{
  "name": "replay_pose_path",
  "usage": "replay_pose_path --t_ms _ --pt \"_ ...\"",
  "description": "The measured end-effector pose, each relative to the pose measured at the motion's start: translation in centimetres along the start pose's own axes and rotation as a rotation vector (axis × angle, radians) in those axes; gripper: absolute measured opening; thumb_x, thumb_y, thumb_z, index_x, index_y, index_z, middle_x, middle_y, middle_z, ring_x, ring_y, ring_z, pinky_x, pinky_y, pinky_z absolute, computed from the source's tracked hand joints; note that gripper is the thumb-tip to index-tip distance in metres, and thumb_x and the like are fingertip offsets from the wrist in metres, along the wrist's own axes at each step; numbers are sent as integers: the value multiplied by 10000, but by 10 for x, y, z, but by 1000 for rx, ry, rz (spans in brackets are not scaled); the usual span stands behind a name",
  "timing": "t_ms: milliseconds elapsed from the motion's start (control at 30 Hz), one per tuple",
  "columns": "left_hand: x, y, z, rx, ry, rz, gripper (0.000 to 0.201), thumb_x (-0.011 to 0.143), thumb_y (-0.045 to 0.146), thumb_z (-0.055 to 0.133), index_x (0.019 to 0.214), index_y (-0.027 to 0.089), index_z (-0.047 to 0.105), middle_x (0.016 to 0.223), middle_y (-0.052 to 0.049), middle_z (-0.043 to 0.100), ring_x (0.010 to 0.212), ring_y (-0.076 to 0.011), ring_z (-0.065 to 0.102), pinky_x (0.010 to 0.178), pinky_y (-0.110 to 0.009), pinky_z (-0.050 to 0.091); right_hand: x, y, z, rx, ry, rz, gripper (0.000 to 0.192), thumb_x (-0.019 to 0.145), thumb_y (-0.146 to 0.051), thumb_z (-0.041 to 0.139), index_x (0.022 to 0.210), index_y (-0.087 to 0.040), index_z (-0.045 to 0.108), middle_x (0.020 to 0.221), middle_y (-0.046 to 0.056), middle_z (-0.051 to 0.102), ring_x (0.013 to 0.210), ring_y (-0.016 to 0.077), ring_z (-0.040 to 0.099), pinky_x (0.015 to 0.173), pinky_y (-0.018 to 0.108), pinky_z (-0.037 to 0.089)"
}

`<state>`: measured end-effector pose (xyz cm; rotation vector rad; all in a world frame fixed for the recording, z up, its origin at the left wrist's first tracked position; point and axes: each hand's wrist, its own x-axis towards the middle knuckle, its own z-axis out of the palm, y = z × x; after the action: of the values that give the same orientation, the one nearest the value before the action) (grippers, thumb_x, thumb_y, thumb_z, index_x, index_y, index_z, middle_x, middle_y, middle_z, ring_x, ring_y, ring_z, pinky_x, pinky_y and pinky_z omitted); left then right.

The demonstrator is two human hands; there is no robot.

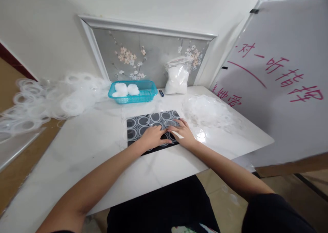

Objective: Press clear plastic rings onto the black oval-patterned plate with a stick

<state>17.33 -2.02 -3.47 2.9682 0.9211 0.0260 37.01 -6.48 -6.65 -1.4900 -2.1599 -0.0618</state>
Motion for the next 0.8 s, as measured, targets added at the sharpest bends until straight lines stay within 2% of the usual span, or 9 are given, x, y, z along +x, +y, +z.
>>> replay_pose_path --t_ms 67,167,233,267,367,433,567,633,800 --pt "0 0 0 -35 0 -15 690 870 715 450 1323 213 589 997 -102 625 926 -264 616 734 -309 443 19 16 -12 -107 51 42 281 877 -113 521 991 -251 737 933 67 754 1211 283 507 1092 485 266" --pt "-3 2 -3 -96 -15 -50 719 863 733 439 1370 236 552 1003 -94 631 922 -259 617 714 -296 440 55 44 -34 -196 325 386 311 903 -121 447 988 -201 736 884 113 737 1120 315 534 984 507 334" --pt "-7 2 -8 -107 -31 -45 691 892 709 413 1367 228 556 1004 -93 634 908 -249 617 710 -294 439 68 49 -39 -173 388 494 321 934 -180 421 1013 -172 731 917 135 732 1110 333 536 939 503 371" --pt "-9 2 -11 -104 -32 -38 676 908 695 394 1369 226 554 1006 -93 635 897 -244 618 709 -296 439 69 45 -37 -129 359 461 322 942 -204 420 1017 -173 732 951 131 735 1110 328 541 938 492 385" --pt "-21 -2 -18 -57 -1 -50 675 927 687 344 1359 215 559 1010 -108 639 875 -255 618 723 -324 445 54 12 -15 115 161 189 296 943 -242 450 979 -227 743 1015 71 746 1113 278 572 970 433 423" --pt "-31 -7 -19 -3 6 -67 669 927 688 335 1296 203 610 996 -118 640 886 -272 611 752 -351 447 39 -12 4 335 66 119 275 943 -282 470 941 -236 741 986 52 753 1065 250 616 947 393 463" --pt "-48 -18 -10 50 -8 -66 652 941 656 337 1320 190 590 988 -118 621 911 -265 594 779 -353 442 25 -31 23 651 -11 268 309 922 -410 513 885 -182 719 936 78 748 874 232 688 782 336 524" --pt "-52 -21 -5 51 0 -69 656 943 650 338 1360 193 554 990 -116 613 916 -260 588 781 -347 440 25 -27 24 691 -37 315 345 909 -453 519 857 -172 713 892 78 744 826 233 689 741 327 521" --pt "-52 -20 2 53 27 -54 676 934 666 337 1319 174 594 997 -127 602 917 -266 569 786 -356 433 26 -22 20 735 -74 309 392 903 -503 497 875 -171 704 821 55 727 804 226 665 724 318 514"
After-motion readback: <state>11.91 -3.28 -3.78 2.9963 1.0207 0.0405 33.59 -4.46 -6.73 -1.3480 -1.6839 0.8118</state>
